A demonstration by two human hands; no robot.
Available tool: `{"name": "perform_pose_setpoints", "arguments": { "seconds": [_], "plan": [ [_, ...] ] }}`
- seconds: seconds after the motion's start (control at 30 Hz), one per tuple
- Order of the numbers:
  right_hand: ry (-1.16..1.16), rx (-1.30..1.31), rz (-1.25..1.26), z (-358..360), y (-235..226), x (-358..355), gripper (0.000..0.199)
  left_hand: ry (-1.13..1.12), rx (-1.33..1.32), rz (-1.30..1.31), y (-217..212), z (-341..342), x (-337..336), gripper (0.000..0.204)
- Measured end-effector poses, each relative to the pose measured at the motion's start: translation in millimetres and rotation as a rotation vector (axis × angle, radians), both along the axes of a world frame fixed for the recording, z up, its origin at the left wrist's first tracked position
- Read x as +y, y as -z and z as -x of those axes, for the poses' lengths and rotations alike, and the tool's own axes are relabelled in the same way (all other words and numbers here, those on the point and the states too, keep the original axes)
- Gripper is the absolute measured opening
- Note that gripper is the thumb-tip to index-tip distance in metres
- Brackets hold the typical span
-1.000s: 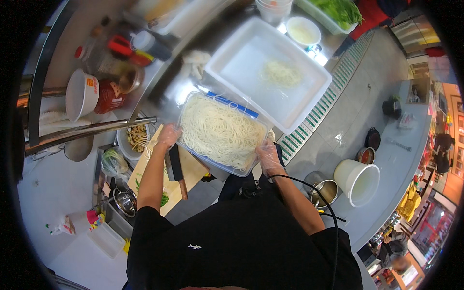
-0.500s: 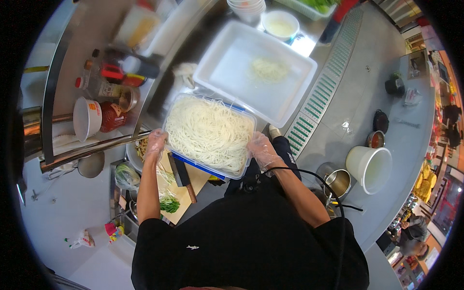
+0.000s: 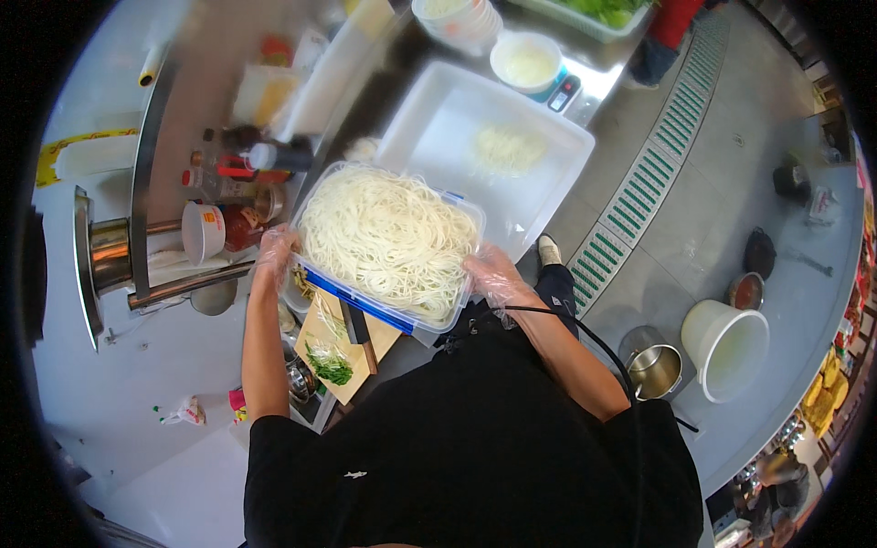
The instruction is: The person portions cooked noodles from a large container into individual bowls using gloved hands. They place each filled bowl on a digital scale, then stack the bowls and store them in a refrigerator.
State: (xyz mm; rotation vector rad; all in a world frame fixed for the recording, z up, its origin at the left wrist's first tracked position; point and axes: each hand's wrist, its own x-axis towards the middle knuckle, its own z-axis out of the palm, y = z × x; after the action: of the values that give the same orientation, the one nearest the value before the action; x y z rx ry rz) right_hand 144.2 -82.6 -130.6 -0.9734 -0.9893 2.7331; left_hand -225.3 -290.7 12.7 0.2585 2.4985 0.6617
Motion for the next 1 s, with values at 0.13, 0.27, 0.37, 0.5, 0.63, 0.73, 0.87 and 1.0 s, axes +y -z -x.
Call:
{"name": "perform_pose_setpoints", "arguments": {
  "seconds": [0.13,0.27,0.37,0.5,0.63,0.73,0.87,1.0],
  "plan": [
    [-0.125,-0.029,-0.034,-4,36,14,0.041,0.079,0.079,0.156,-19,-13,37,0.014],
    [-0.058,-0.017,0.002,-14,32,33,0.035,0.079,0.063,0.195,-30,-32,73,0.012],
    [-0.043,-0.041,0.068,-22,27,46,0.025,0.132,0.086,0.295,-33,-42,97,0.014],
    [-0.132,-0.124,0.014,-23,37,63,0.023,0.237,0.114,0.317,-19,-29,106,0.017],
    [-0.1,-0.117,0.048,-21,26,74,0.024,0.429,0.155,0.372,-4,-7,106,0.017],
    [-0.113,-0.155,0.04,-15,33,78,0.024,0.339,0.107,0.396,-10,-13,131,0.018],
    [-0.13,-0.121,0.065,-10,56,79,0.024,0.667,0.213,0.531,11,24,114,0.019],
    [-0.137,-0.096,0.08,-11,72,82,0.024,0.973,0.361,0.653,20,33,124,0.018]
  ]
}}
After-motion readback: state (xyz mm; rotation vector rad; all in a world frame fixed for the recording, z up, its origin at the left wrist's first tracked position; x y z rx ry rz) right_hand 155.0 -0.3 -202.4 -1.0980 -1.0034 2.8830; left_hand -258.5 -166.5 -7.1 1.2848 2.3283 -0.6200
